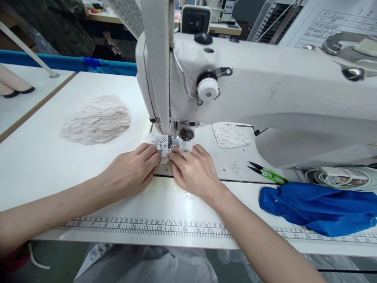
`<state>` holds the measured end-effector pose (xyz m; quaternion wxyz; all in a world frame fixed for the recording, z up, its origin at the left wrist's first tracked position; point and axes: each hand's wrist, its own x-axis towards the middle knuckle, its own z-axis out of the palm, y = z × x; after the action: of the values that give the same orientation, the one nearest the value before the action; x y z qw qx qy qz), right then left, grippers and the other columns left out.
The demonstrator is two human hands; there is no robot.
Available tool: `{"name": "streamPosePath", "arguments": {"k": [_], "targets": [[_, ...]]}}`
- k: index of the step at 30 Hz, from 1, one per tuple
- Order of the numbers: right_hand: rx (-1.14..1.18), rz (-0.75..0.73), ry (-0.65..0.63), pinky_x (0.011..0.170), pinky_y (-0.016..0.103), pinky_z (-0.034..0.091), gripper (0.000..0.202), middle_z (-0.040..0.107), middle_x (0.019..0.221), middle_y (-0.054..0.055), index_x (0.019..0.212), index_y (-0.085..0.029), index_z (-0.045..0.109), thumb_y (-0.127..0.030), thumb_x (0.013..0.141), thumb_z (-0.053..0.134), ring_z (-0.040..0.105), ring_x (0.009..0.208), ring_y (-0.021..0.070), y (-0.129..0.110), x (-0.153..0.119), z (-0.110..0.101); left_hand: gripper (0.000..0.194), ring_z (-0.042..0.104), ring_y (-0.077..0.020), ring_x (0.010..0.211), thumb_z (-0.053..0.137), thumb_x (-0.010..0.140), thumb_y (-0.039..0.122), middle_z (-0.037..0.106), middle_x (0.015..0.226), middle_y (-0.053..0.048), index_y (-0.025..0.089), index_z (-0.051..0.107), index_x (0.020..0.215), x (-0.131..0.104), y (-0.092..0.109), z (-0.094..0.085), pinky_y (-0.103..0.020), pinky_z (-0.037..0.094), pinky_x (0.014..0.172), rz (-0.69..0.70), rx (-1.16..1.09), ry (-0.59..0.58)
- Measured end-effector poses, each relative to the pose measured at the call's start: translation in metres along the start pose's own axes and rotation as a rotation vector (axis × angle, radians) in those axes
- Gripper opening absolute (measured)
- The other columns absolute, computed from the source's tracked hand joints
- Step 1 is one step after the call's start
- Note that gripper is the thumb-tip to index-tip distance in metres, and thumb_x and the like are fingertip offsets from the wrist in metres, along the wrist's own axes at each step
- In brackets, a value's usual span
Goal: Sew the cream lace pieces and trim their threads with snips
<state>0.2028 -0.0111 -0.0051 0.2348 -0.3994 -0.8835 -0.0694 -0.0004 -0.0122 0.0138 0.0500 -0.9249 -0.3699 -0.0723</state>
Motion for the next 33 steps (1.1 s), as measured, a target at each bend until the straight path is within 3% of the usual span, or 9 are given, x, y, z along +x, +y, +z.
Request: {"name": "streamPosePath", "arguments": {"k": [3,6,10,13,18,22,29,33], "targets": [[0.002,0.024,-0.009,0.061,0.029,0.037,0.021,0.073,0.100,0.007,0.099,-0.016,0.073,-0.021,0.092,0.054,0.063,0.076,0.0158,-0.001,0.001,0.001,0.021,0.054,-0.0199,0.071,0.043,0.086,0.000,0.060,0.076,-0.005,0.016,0.054,0.081,0.007,-0.006,0.001,-0.029,0.042,0.051,0.011,0.006,0.069],[0.000,0.047,0.031,0.061,0.027,0.038,0.022,0.074,0.094,0.005,0.096,-0.017,0.074,-0.018,0.095,0.052,0.065,0.076,0.0146,0.001,0.001,0.005,0.019,0.051,-0.0167,0.065,0.040,0.089,0.004,0.059,0.076,-0.003,0.017,0.053,0.083,0.012,-0.013,0.001,-0.028,0.039,0.052,-0.102,-0.109,0.136],[0.005,0.157,0.109,0.056,0.025,0.038,0.027,0.074,0.079,0.003,0.093,-0.019,0.076,-0.023,0.099,0.049,0.064,0.067,0.0121,0.004,0.001,0.010,0.022,0.053,-0.0143,0.063,0.033,0.089,0.008,0.061,0.079,-0.001,0.019,0.052,0.089,0.020,-0.018,0.001,-0.026,0.038,0.052,-0.303,-0.459,0.131],[-0.010,0.211,0.123,0.051,0.024,0.033,0.031,0.072,0.071,0.001,0.090,-0.023,0.076,-0.029,0.100,0.048,0.059,0.059,0.0102,0.005,0.001,0.012,0.028,0.059,-0.0158,0.071,0.030,0.088,0.010,0.066,0.083,-0.002,0.019,0.057,0.090,0.028,-0.019,-0.001,-0.028,0.043,0.060,-0.374,-0.676,0.093],[-0.034,0.222,0.159,0.050,0.024,0.030,0.035,0.069,0.065,-0.001,0.090,-0.025,0.077,-0.032,0.101,0.045,0.054,0.052,0.0093,0.005,0.004,0.014,0.026,0.060,-0.0174,0.073,0.049,0.089,0.032,0.068,0.086,-0.002,0.018,0.070,0.094,0.033,-0.022,-0.005,-0.030,0.041,0.059,-0.295,-0.634,-0.024],[-0.031,0.246,0.149,0.048,0.024,0.029,0.035,0.070,0.066,-0.001,0.086,-0.024,0.077,-0.035,0.101,0.046,0.056,0.052,0.0093,0.004,0.004,0.015,0.026,0.060,-0.0169,0.073,0.055,0.084,0.027,0.067,0.091,-0.003,0.021,0.074,0.100,0.033,-0.028,-0.003,-0.030,0.043,0.061,-0.255,-0.578,-0.040],[0.024,0.278,0.117,0.050,0.023,0.031,0.031,0.074,0.076,0.000,0.092,-0.023,0.075,-0.033,0.100,0.048,0.061,0.057,0.0102,0.005,0.002,0.017,0.028,0.057,-0.0137,0.063,0.053,0.088,0.026,0.063,0.078,-0.002,0.019,0.072,0.069,0.034,-0.037,-0.003,-0.030,0.042,0.060,-0.258,-0.795,-0.070],[0.037,0.257,0.108,0.050,0.023,0.031,0.027,0.074,0.076,-0.001,0.091,-0.022,0.075,-0.032,0.099,0.051,0.062,0.058,0.0106,0.004,0.001,0.016,0.033,0.054,-0.0116,0.059,0.052,0.091,0.028,0.060,0.076,-0.002,0.019,0.071,0.066,0.027,-0.037,-0.002,-0.029,0.041,0.057,-0.174,-0.710,-0.062]]}}
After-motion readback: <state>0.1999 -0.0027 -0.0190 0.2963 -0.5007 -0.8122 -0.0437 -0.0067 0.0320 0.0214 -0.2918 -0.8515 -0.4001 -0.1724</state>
